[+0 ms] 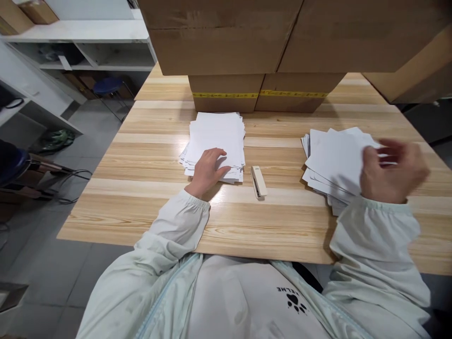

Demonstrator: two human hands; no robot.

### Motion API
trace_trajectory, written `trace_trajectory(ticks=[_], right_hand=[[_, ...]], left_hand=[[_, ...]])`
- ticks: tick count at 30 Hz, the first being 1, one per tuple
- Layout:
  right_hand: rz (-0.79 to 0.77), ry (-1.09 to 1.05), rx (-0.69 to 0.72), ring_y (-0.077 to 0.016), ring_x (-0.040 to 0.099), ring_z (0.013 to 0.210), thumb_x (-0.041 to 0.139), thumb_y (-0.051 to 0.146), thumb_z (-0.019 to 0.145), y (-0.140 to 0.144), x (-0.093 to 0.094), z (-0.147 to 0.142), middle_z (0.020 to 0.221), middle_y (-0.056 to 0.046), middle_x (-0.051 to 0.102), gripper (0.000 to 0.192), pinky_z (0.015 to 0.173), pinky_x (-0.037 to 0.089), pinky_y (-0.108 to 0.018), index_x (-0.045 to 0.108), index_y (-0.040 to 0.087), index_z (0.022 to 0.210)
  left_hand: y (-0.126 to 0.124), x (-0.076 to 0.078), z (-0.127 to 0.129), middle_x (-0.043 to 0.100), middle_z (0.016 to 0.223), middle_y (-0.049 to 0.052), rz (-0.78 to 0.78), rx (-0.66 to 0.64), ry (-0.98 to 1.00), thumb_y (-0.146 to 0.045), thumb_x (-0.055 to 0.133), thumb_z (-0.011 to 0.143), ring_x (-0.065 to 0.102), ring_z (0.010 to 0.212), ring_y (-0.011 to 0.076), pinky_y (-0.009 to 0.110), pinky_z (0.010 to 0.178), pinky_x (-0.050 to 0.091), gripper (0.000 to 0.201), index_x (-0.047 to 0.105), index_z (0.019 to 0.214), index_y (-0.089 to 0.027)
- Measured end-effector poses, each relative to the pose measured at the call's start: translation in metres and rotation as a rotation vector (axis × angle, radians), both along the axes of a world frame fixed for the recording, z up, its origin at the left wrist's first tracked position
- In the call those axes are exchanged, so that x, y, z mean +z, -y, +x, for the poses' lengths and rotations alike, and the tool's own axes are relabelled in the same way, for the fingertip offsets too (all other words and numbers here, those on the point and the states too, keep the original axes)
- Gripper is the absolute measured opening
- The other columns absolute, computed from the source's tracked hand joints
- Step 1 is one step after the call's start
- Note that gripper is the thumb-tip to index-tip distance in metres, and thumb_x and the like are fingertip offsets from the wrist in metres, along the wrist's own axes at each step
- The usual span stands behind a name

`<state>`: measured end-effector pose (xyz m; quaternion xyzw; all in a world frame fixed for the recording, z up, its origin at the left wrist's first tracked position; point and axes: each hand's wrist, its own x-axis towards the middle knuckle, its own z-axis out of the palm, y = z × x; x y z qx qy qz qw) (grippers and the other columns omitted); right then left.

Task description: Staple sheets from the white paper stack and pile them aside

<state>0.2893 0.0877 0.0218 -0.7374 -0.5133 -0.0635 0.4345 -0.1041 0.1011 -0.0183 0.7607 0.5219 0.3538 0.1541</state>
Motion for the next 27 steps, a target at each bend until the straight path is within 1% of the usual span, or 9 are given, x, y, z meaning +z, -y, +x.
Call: trace_trajectory(ticks=[1, 2, 4, 6, 8, 10, 15, 22, 27], right_hand=[[-0.014, -0.157, 0.202, -0.0245, 0.066, 0.087, 0.064, 0.034, 0.083, 0.000, 0.010, -0.023, 0.108, -0.019, 0.071, 0.033, 0.079, 0.050, -0.042, 0.069, 0.017, 0.111], [-0.088, -0.306, 0.437, -0.0212, 0.065, 0.084, 0.069, 0.038, 0.080, -0.001, 0.018, -0.048, 0.103, -0.015, 0.073, 0.032, 0.077, 0.051, -0.039, 0.070, 0.018, 0.105], [-0.401, -0.455, 0.887, -0.0183, 0.064, 0.085, 0.073, 0.039, 0.077, -0.009, 0.026, -0.097, 0.101, -0.009, 0.073, 0.033, 0.079, 0.051, -0.036, 0.071, 0.019, 0.103], [-0.520, -0.466, 1.043, -0.0150, 0.059, 0.076, 0.075, 0.038, 0.075, -0.021, 0.022, -0.139, 0.087, -0.004, 0.069, 0.030, 0.073, 0.049, -0.033, 0.073, 0.018, 0.097], [-0.551, -0.523, 1.104, -0.0123, 0.055, 0.069, 0.076, 0.034, 0.071, -0.036, 0.010, -0.167, 0.077, -0.001, 0.064, 0.027, 0.067, 0.046, -0.030, 0.072, 0.017, 0.091], [-0.597, -0.620, 1.136, -0.0107, 0.053, 0.065, 0.079, 0.028, 0.065, -0.050, -0.005, -0.182, 0.073, 0.001, 0.061, 0.027, 0.063, 0.044, -0.028, 0.071, 0.016, 0.088], [-0.651, -0.740, 1.145, -0.0086, 0.052, 0.063, 0.082, 0.020, 0.054, -0.065, -0.029, -0.185, 0.071, 0.003, 0.059, 0.033, 0.058, 0.044, -0.025, 0.071, 0.015, 0.085], [-0.646, -0.745, 1.109, -0.0078, 0.051, 0.059, 0.083, 0.018, 0.054, -0.065, -0.028, -0.185, 0.067, 0.003, 0.060, 0.030, 0.055, 0.043, -0.023, 0.072, 0.015, 0.082], [-0.614, -0.693, 1.108, -0.0083, 0.049, 0.057, 0.083, 0.027, 0.061, -0.065, -0.027, -0.189, 0.064, 0.003, 0.060, 0.026, 0.055, 0.040, -0.024, 0.072, 0.015, 0.081]], left_hand=[[0.000, 0.000, 0.000, 0.068, 0.121, 0.010, -0.006, 0.003, 0.020, -0.021, 0.077, 0.079, 0.060, 0.117, 0.0274, 0.046, 0.102, 0.052, 0.036, 0.062, 0.112, -0.021], [-0.001, 0.000, 0.000, 0.068, 0.120, 0.010, -0.011, 0.009, 0.043, -0.022, 0.076, 0.080, 0.061, 0.116, 0.0268, 0.045, 0.102, 0.051, 0.035, 0.062, 0.112, -0.021], [-0.002, -0.001, -0.001, 0.069, 0.118, 0.009, -0.019, 0.030, 0.087, -0.023, 0.074, 0.081, 0.062, 0.114, 0.0251, 0.044, 0.102, 0.051, 0.031, 0.063, 0.111, -0.020], [-0.002, -0.002, -0.001, 0.070, 0.117, 0.008, -0.026, 0.055, 0.120, -0.024, 0.071, 0.083, 0.064, 0.112, 0.0237, 0.043, 0.101, 0.051, 0.027, 0.063, 0.109, -0.020], [-0.003, -0.003, -0.001, 0.071, 0.115, 0.008, -0.036, 0.072, 0.138, -0.024, 0.069, 0.084, 0.065, 0.110, 0.0231, 0.042, 0.100, 0.051, 0.025, 0.063, 0.108, -0.020], [-0.003, -0.004, -0.001, 0.071, 0.114, 0.008, -0.050, 0.082, 0.145, -0.024, 0.069, 0.084, 0.065, 0.110, 0.0232, 0.042, 0.100, 0.052, 0.025, 0.063, 0.108, -0.020], [-0.003, -0.005, -0.001, 0.071, 0.117, 0.008, -0.061, 0.087, 0.141, -0.021, 0.070, 0.083, 0.064, 0.113, 0.0236, 0.041, 0.101, 0.052, 0.028, 0.064, 0.110, -0.020], [-0.003, -0.008, -0.001, 0.071, 0.117, 0.008, -0.040, 0.097, 0.122, -0.018, 0.072, 0.082, 0.065, 0.113, 0.0242, 0.042, 0.101, 0.053, 0.030, 0.065, 0.111, -0.020], [-0.004, -0.009, -0.001, 0.071, 0.117, 0.008, -0.041, 0.099, 0.133, -0.021, 0.074, 0.081, 0.065, 0.115, 0.0246, 0.041, 0.101, 0.053, 0.030, 0.066, 0.110, -0.021]])
